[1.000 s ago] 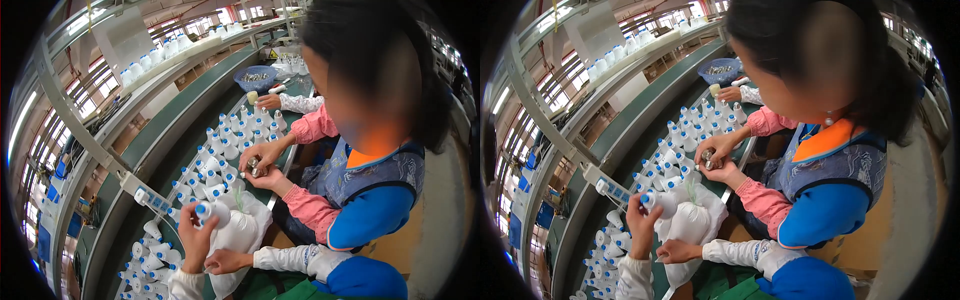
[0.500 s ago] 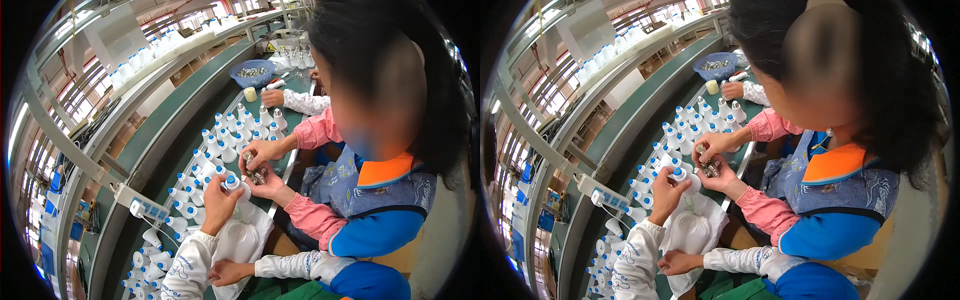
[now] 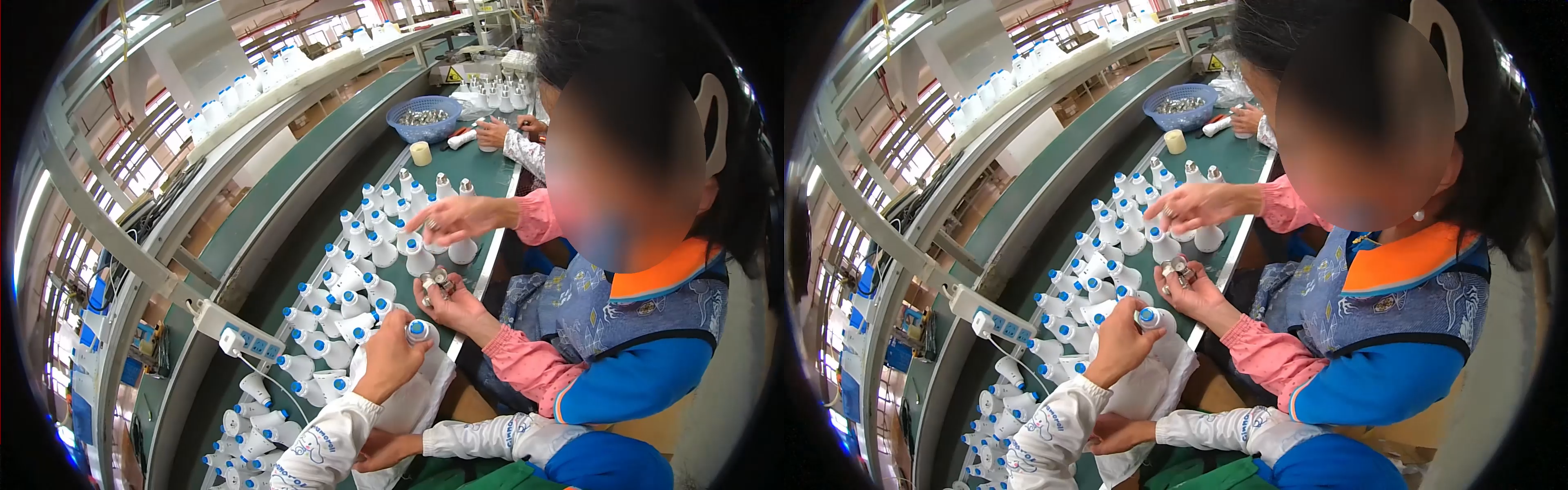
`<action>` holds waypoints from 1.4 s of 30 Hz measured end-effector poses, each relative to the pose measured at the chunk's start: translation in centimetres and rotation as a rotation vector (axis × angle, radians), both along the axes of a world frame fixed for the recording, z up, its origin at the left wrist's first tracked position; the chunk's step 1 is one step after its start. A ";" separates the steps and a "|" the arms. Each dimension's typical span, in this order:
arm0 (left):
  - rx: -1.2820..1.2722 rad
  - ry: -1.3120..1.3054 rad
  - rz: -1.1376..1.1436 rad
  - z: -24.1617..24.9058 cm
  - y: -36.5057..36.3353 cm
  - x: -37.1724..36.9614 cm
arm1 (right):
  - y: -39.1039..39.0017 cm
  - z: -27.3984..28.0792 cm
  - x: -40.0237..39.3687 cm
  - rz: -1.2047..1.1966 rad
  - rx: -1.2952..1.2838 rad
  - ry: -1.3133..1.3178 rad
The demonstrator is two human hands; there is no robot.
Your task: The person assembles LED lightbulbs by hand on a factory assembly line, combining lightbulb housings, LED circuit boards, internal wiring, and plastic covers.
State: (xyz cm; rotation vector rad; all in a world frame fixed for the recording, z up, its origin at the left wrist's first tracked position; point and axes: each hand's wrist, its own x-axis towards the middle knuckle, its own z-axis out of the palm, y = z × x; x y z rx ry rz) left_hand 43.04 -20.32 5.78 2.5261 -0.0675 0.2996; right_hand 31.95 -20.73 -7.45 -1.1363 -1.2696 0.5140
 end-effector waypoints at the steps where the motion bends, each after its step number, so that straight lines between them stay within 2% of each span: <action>1: 0.009 -0.003 -0.002 -0.6 0.1 0.4 | -0.1 -0.1 0.1 -0.041 -0.050 -0.094; 3: -0.019 0.000 -0.005 -1.8 -0.2 1.7 | -0.4 0.3 0.6 -0.076 -0.102 -0.187; 4: -0.049 -0.001 -0.010 -2.1 -0.6 2.3 | -0.7 1.2 1.2 0.056 -0.316 -0.230; 6: 0.009 0.002 0.031 -2.1 -1.5 3.5 | -1.5 3.0 1.8 0.195 -0.527 -0.273; 8: -0.043 0.050 0.055 -2.3 -1.6 4.4 | -2.7 4.9 1.9 0.181 -0.495 -0.170; 9: -0.043 0.017 0.035 -2.8 -1.4 4.7 | -3.2 6.5 2.2 0.207 -0.620 -0.244; 11: -0.015 0.037 0.023 -3.6 -1.7 4.6 | -3.8 6.9 2.5 0.228 -0.617 -0.185; 14: 0.006 0.079 -0.001 -5.1 -2.2 4.6 | -5.7 6.8 4.9 0.176 -0.511 -0.134; 16: -0.019 0.047 0.047 -5.9 -2.2 5.7 | -9.6 8.3 11.3 0.034 -0.334 -0.033; 19: -0.027 -0.045 0.157 -5.8 -2.3 8.2 | -15.5 10.5 19.8 -0.541 0.077 0.269; 20: -0.030 -0.048 0.159 -6.7 -2.0 8.8 | -16.2 11.0 21.1 -0.675 0.194 0.331; 21: -0.022 -0.037 0.172 -7.8 -1.6 9.5 | -16.0 10.9 20.9 -0.713 0.237 0.337; 22: -0.015 -0.027 0.187 -8.3 -1.3 9.9 | -15.2 10.5 19.6 -0.645 0.193 0.292; 24: -0.041 -0.018 0.188 -8.3 -1.1 9.5 | -11.2 8.1 13.7 -0.338 0.009 0.130; 26: 0.045 -0.099 0.085 -7.3 -0.8 8.4 | -5.9 5.3 5.6 -0.020 -0.114 -0.045; 27: 0.149 -0.065 0.082 -5.3 -0.2 7.9 | -3.5 4.0 2.5 0.078 -0.135 -0.099; 28: 0.255 -0.030 0.077 -2.3 0.7 7.6 | -1.7 2.5 1.0 0.089 -0.131 -0.127; 29: 0.368 0.025 0.113 0.1 1.4 7.1 | 0.0 -0.8 0.1 -0.036 -0.094 -0.170; 30: 0.451 0.000 0.138 -0.2 2.7 7.2 | -0.8 0.9 0.5 -0.008 -0.192 -0.227; 32: 0.494 0.201 0.178 -2.0 4.3 7.5 | -3.0 3.6 1.4 0.021 -0.220 -0.238; 34: 0.449 0.207 0.204 -4.5 4.9 7.9 | -2.6 1.5 1.6 0.036 -0.246 -0.243; 35: 0.409 0.224 0.211 -5.7 5.0 8.0 | -1.2 -3.3 2.0 0.155 -0.244 -0.291; 36: 0.402 0.222 0.202 -6.3 5.0 8.0 | -1.3 -3.0 2.2 0.272 -0.245 -0.333; 38: 0.300 0.123 0.188 -7.0 5.7 8.3 | -2.1 -2.2 2.2 0.251 -0.271 -0.266; 39: 0.245 0.045 0.182 -5.8 5.4 7.6 | -3.1 0.7 2.1 0.241 -0.288 -0.193; 41: 0.194 -0.022 0.152 -2.6 5.5 6.4 | -1.5 -1.3 0.8 -0.049 0.015 -0.280; 42: 0.153 -0.044 0.162 -0.2 5.5 5.2 | -1.0 0.1 1.0 -0.058 0.012 -0.277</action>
